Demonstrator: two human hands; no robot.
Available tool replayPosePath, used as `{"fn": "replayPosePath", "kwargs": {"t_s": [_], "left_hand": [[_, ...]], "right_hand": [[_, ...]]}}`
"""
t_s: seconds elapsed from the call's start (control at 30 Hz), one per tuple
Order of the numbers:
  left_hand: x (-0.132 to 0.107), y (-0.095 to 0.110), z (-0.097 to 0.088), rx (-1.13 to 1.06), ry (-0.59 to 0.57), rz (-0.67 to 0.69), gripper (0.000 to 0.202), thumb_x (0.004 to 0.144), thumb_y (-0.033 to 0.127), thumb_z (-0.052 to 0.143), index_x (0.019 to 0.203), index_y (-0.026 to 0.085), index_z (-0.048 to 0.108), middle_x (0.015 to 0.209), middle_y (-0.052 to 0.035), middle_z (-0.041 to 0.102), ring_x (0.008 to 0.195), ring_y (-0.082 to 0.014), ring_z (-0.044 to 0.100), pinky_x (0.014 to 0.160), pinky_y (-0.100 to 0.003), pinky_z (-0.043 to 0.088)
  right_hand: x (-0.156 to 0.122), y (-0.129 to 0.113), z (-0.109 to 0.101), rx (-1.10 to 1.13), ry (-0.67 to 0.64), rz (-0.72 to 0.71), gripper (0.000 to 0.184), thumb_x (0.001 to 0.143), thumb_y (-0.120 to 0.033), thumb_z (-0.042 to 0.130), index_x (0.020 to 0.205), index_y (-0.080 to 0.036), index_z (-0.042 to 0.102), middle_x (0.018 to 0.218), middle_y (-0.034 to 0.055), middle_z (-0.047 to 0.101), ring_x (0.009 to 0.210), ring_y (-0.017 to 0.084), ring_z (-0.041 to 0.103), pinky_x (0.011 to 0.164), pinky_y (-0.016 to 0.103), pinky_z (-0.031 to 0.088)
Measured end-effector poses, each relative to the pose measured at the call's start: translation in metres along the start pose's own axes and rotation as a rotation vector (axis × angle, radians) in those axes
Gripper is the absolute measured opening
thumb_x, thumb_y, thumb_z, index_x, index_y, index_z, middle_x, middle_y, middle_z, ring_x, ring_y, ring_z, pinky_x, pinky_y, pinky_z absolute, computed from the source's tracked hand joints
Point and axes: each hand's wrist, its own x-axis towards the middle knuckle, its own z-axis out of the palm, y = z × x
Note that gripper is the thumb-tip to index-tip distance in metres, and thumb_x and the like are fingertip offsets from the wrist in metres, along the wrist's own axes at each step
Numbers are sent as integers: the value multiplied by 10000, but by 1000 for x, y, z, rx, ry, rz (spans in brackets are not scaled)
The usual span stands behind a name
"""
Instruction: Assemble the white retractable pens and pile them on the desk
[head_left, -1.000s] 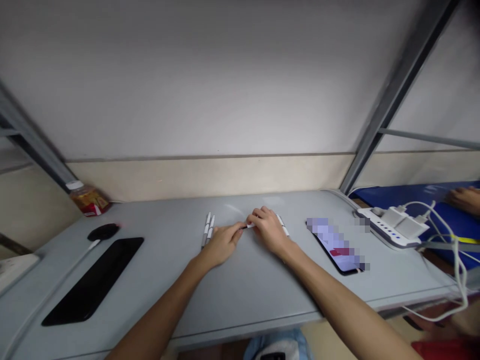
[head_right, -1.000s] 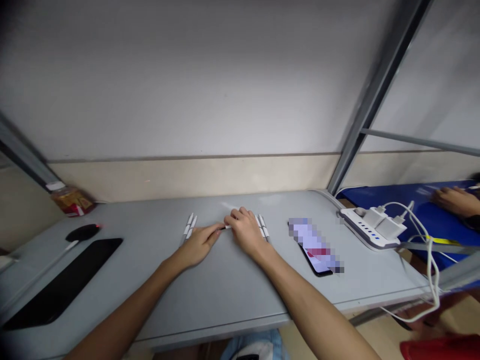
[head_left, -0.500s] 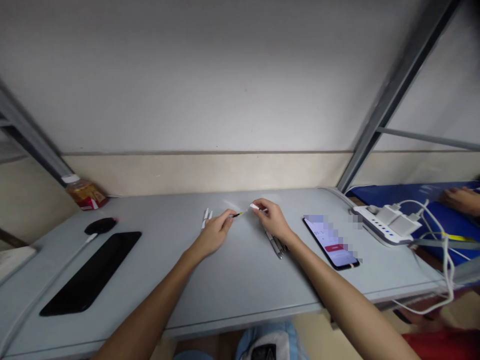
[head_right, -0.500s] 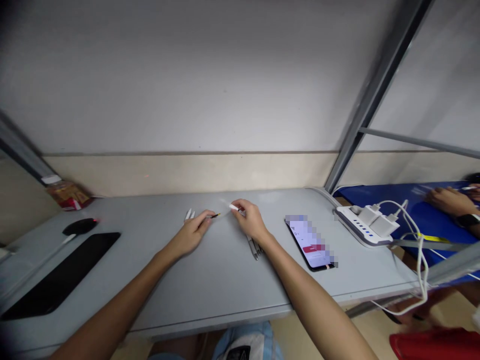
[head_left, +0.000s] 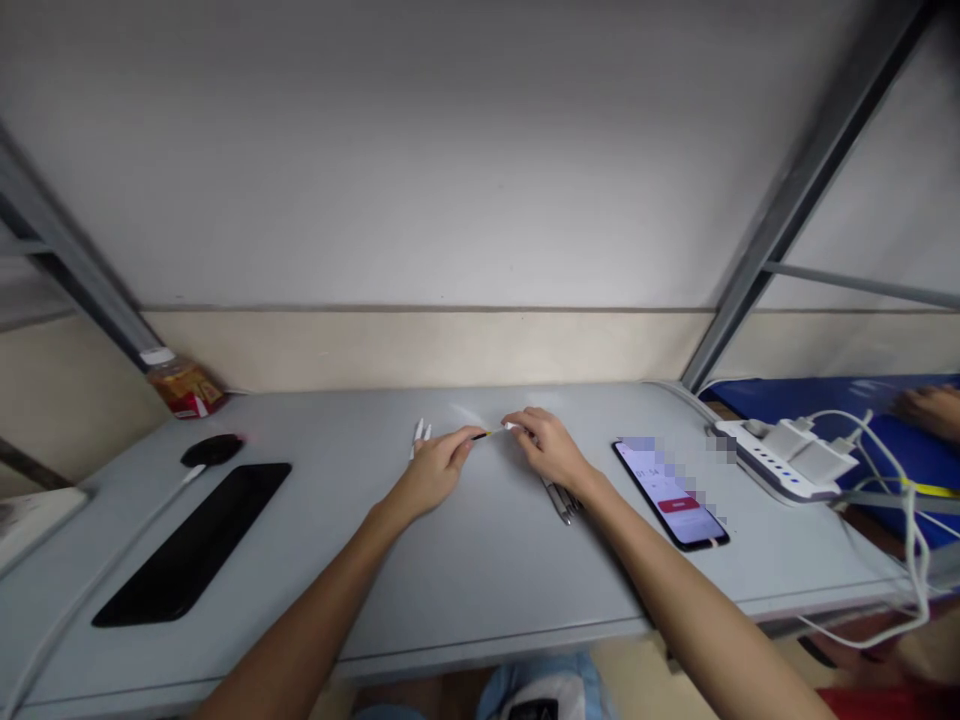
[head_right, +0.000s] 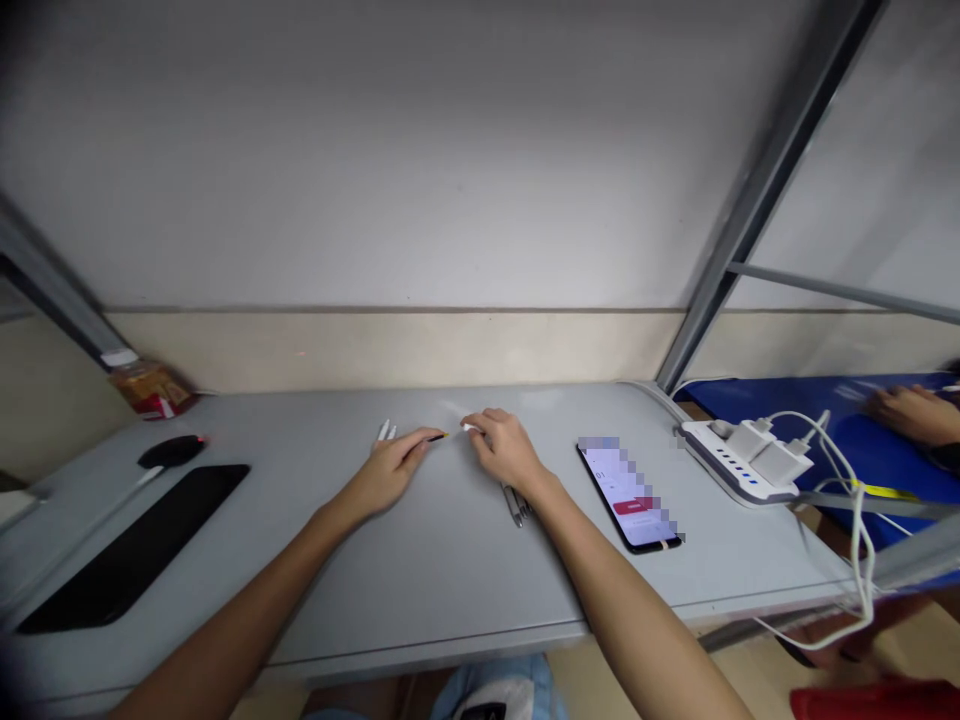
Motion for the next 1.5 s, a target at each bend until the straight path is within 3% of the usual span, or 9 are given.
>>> {"fn": "replayPosePath", "kwargs": {"t_s": [0.23,0.47,0.7,0.9,1.13,1.3,1.5], "left_hand": [[-5,4,3,82,-17,64,326,977,299,305,1133,270,590,1083,-26,688,992,-204,608,1014,-446,293],[-8,3,8,169,-4,84,310,986,311,286,968,211,578,946,-38,674,900,-200,601,905,-401,346],[-6,6,12,215,-6,114,284,989,258,275,926,191,543,916,-37,632,910,-204,559,817,-366,351],[-6,9,11,235,47,160,218,973,237,338,925,195,546,927,-36,611,929,-210,513,807,-362,342],[-6,11,10,235,106,152,242,979,294,345,1079,216,552,1058,-48,616,1028,-219,504,847,-370,330],[-5,7,13,242,30,107,304,988,274,308,916,196,593,907,-38,654,927,-202,548,844,-363,328],[-4,5,12,173,62,116,161,955,226,395,959,208,555,985,-22,654,963,-198,576,854,-361,327]], "right_hand": [[-3,-14,8,-181,-155,-78,276,922,-177,448,1103,-211,654,901,56,646,856,185,553,768,293,383],[-5,-27,14,-278,-163,-78,251,925,-179,454,1110,-202,621,920,63,652,863,191,563,770,298,376],[-8,-28,19,-181,-113,-73,173,922,-195,481,1058,-169,585,953,80,619,884,184,573,794,287,414],[-8,-21,20,-113,-115,-59,145,915,-188,506,1026,-179,600,976,65,597,781,148,577,696,247,423],[-5,-23,19,-179,-159,-83,252,986,-270,404,1034,-162,626,922,70,648,812,155,591,736,262,387],[-5,-29,18,-316,-188,-73,237,985,-230,407,1026,-191,636,913,62,657,845,165,585,787,301,340],[-5,-30,20,-309,-186,-32,215,966,-201,429,1051,-184,626,951,72,652,894,184,570,797,299,350]]}}
